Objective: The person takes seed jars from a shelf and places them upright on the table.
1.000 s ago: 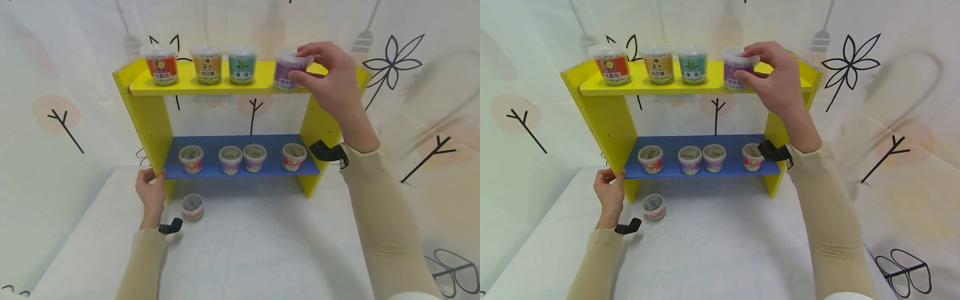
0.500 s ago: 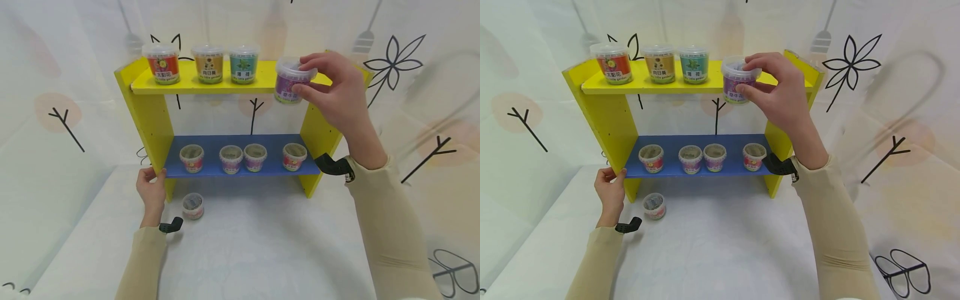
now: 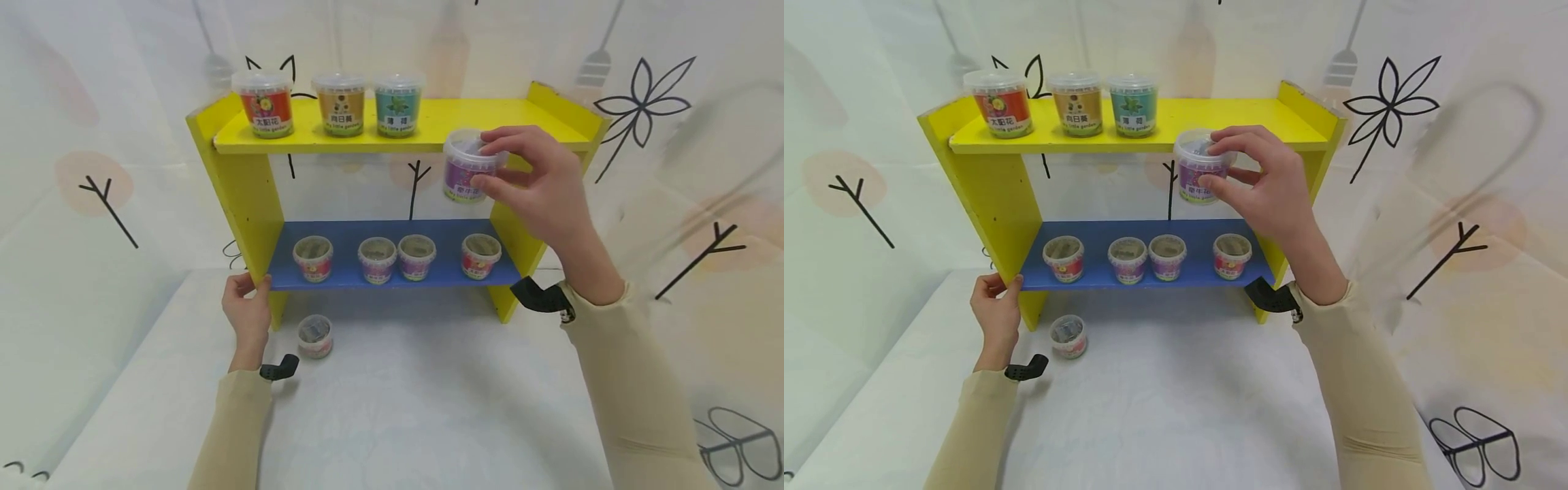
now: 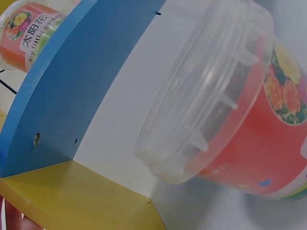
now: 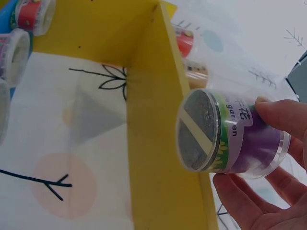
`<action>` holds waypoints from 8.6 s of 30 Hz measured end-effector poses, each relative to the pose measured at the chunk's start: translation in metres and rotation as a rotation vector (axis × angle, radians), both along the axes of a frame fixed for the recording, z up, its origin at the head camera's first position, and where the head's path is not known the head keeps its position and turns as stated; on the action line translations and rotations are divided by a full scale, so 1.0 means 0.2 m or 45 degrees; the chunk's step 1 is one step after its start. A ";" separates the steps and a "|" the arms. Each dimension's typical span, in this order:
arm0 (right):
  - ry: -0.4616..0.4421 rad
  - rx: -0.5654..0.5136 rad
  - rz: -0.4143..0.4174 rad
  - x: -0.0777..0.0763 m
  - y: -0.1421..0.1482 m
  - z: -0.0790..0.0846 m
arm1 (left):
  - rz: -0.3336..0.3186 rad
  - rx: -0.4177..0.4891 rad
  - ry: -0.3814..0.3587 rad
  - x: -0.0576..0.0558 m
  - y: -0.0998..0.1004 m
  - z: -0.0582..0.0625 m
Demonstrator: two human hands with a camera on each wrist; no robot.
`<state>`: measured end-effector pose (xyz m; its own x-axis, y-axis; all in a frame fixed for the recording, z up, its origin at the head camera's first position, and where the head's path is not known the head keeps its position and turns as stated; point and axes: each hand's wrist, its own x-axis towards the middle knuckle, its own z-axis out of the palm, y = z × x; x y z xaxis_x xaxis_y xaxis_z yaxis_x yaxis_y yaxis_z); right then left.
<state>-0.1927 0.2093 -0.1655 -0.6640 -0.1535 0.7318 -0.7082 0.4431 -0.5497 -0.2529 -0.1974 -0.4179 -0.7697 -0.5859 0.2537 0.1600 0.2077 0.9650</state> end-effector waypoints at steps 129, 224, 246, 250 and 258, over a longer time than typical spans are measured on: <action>-0.764 -0.184 0.525 -0.06 -0.54 -1.37 | 0.029 0.001 -0.012 -0.01 0.00 0.00; -0.228 0.087 -0.007 -0.42 -0.32 0.25 | 0.006 -0.005 0.003 -0.01 0.00 0.00; -0.237 -0.183 0.054 -0.35 -0.31 0.22 | 0.019 -0.010 0.018 0.00 0.01 0.00; -0.198 -0.212 0.087 -0.35 -0.30 0.21 | 0.021 -0.016 0.023 0.00 0.01 0.00; -0.131 -0.282 0.146 -0.31 -0.27 0.20 | 0.026 -0.019 0.016 0.01 0.01 -0.01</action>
<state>-0.2539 0.1545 -0.1257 -0.7241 -0.0757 0.6855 -0.6823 0.2238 -0.6960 -0.2514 -0.1962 -0.4196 -0.7543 -0.5975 0.2721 0.1679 0.2250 0.9598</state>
